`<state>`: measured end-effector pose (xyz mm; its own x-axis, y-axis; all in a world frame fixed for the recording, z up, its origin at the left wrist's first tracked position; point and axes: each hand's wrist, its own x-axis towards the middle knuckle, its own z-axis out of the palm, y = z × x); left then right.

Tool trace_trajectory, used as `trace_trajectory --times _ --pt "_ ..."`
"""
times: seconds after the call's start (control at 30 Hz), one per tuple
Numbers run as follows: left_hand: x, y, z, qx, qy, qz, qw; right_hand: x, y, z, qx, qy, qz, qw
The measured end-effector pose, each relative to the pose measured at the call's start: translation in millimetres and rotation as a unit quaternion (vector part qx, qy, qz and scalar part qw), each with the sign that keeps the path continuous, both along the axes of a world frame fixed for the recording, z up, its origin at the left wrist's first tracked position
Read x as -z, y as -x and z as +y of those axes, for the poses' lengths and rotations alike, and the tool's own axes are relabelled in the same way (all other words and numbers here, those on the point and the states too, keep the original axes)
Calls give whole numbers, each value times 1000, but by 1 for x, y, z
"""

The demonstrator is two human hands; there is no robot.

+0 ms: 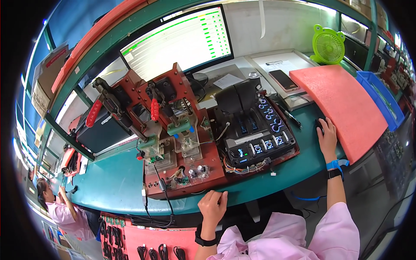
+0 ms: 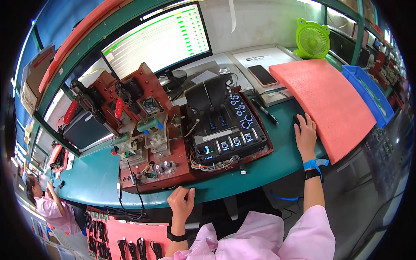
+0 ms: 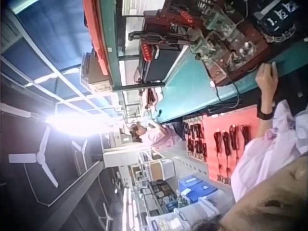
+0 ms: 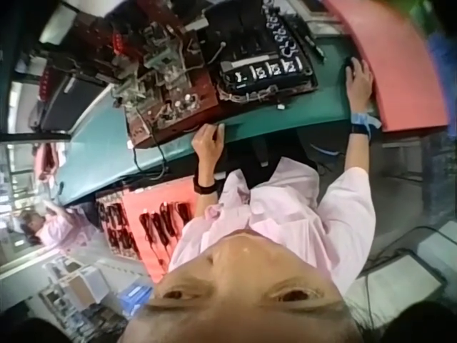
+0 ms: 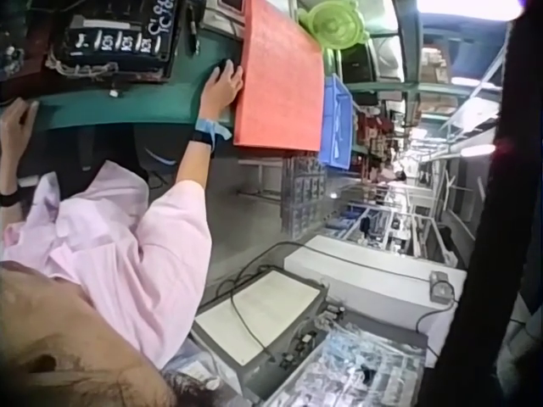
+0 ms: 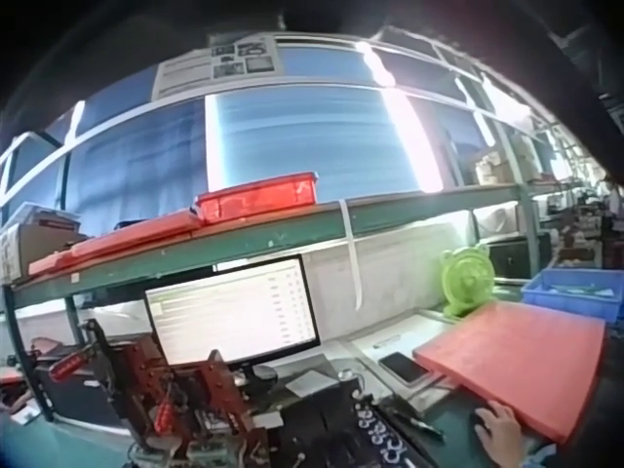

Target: The person picks up a circuit board with an attached cable, places it into a testing fixture, and pulls down a lever. They press buttons and move a joystick on a control panel, then lift the lever and return the board to the foam pad.

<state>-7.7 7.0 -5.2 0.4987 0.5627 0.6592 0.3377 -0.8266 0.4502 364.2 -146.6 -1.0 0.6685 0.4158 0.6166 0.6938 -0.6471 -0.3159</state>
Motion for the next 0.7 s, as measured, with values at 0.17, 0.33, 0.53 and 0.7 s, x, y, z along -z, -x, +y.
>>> trace_trajectory --times 0.17,0.33,0.53,0.7 --pt "0 0 0 -1 -1 6 1000 3 -2 -1 -13 -8 -19 1000" --pt "0 0 0 -2 1 9 1000 5 -4 -1 -18 -11 -29 999" --pt "0 -1 -1 -2 3 8 1000 4 -4 -1 -16 -10 -24 1000" --pt "0 -1 0 0 2 3 1000 2 -2 0 -10 -7 -12 1000"
